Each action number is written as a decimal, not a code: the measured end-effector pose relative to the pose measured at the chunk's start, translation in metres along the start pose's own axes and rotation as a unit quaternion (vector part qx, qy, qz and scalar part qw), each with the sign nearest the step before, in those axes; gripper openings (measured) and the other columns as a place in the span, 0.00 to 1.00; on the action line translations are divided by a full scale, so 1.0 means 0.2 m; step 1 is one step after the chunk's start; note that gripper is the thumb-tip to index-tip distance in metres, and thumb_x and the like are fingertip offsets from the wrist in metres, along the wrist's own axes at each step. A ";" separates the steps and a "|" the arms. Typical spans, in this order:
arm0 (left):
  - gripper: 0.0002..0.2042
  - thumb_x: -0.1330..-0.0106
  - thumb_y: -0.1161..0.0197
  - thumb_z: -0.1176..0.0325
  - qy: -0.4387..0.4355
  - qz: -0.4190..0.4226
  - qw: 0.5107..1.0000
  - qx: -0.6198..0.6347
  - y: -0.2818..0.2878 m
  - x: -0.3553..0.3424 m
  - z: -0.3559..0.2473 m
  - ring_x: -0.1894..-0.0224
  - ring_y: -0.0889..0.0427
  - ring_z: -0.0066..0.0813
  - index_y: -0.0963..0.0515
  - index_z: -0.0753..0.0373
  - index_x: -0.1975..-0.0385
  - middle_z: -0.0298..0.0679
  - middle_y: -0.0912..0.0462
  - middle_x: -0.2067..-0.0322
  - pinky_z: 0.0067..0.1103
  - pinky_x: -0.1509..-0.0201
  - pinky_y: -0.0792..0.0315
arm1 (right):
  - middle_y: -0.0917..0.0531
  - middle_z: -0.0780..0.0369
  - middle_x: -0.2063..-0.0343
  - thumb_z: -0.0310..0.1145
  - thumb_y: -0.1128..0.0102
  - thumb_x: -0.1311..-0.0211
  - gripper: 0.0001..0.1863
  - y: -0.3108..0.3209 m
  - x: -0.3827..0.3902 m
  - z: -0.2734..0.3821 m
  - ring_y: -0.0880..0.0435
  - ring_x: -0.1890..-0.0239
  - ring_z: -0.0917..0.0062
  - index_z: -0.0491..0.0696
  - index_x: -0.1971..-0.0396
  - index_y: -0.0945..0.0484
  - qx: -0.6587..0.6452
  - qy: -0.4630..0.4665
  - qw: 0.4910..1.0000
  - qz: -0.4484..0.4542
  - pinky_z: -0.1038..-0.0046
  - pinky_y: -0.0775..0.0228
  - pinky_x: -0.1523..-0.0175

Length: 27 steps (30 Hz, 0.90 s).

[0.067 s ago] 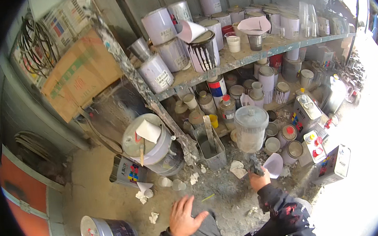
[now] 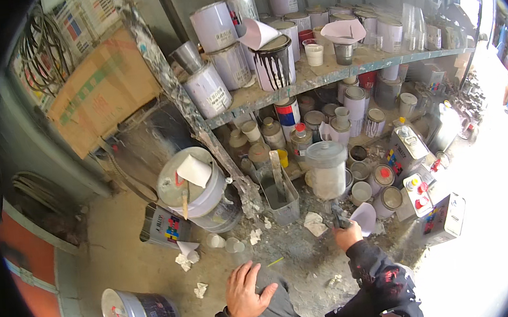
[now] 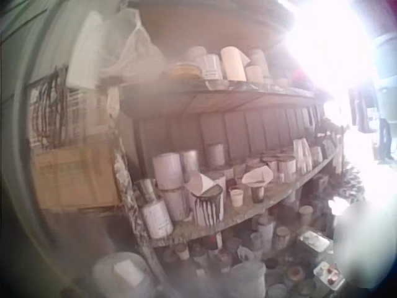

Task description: The person pours a liquid from a metal can into a white plastic cup, then uses a metal scraper to clean the rim of the can. They wipe the scraper with a paper towel and place it on a shelf. Finally, they pour a clear liquid from a second metal can into a small clear plastic cup.

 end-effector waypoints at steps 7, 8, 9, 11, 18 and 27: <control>0.25 0.49 0.31 0.52 -0.002 -0.014 0.999 0.040 0.01 0.04 0.17 0.51 0.26 0.43 0.23 0.65 0.57 0.42 0.21 0.57 0.36 0.46 0.34 | 0.20 0.65 0.76 0.24 0.42 0.42 0.02 -0.25 -0.03 0.30 0.22 0.73 0.75 0.46 0.69 0.24 -0.304 0.042 0.948 0.083 0.72 0.30 0.65; 0.24 0.49 0.31 0.53 0.000 -0.018 0.999 0.050 0.03 0.04 0.19 0.51 0.26 0.43 0.22 0.65 0.57 0.42 0.21 0.57 0.36 0.46 0.34 | 0.21 0.65 0.77 0.26 0.44 0.40 0.01 -0.31 -0.02 0.35 0.22 0.73 0.75 0.46 0.69 0.25 -0.459 -0.005 0.881 0.113 0.72 0.30 0.65; 0.24 0.49 0.31 0.53 0.007 -0.021 0.998 0.063 0.04 0.05 0.21 0.51 0.26 0.43 0.22 0.65 0.58 0.41 0.21 0.57 0.36 0.46 0.34 | 0.23 0.66 0.80 0.31 0.49 0.37 0.06 -0.33 -0.01 0.40 0.25 0.77 0.74 0.46 0.69 0.26 -0.374 -0.002 0.921 0.105 0.71 0.31 0.68; 0.23 0.49 0.31 0.53 0.013 -0.024 0.997 0.072 0.05 0.05 0.25 0.51 0.26 0.43 0.22 0.65 0.58 0.41 0.20 0.57 0.36 0.46 0.34 | 0.27 0.66 0.84 0.40 0.55 0.34 0.13 -0.36 -0.03 0.48 0.29 0.83 0.73 0.46 0.70 0.27 -0.029 0.067 0.994 0.084 0.69 0.33 0.73; 0.22 0.49 0.31 0.55 0.024 -0.020 0.994 0.100 0.06 0.06 0.32 0.51 0.26 0.42 0.21 0.65 0.59 0.42 0.20 0.57 0.36 0.45 0.34 | 0.32 0.61 0.89 0.49 0.46 0.48 0.19 -0.57 -0.42 0.08 0.32 0.87 0.69 0.46 0.82 0.30 -0.436 -0.215 0.809 0.331 0.66 0.42 0.81; 0.22 0.49 0.31 0.55 0.023 -0.022 0.993 0.115 0.04 0.05 0.34 0.50 0.25 0.42 0.21 0.64 0.60 0.41 0.20 0.57 0.36 0.44 0.34 | 0.29 0.58 0.88 0.46 0.45 0.51 0.18 -0.57 -0.45 -0.19 0.28 0.85 0.64 0.45 0.81 0.29 -0.779 -0.454 0.338 0.270 0.66 0.38 0.80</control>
Point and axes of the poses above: each hand's wrist, its own x-axis away from the middle knuckle, its own y-axis out of the back of the hand, z = x × y, the point moved 7 cm from there along -x, towards the middle knuckle
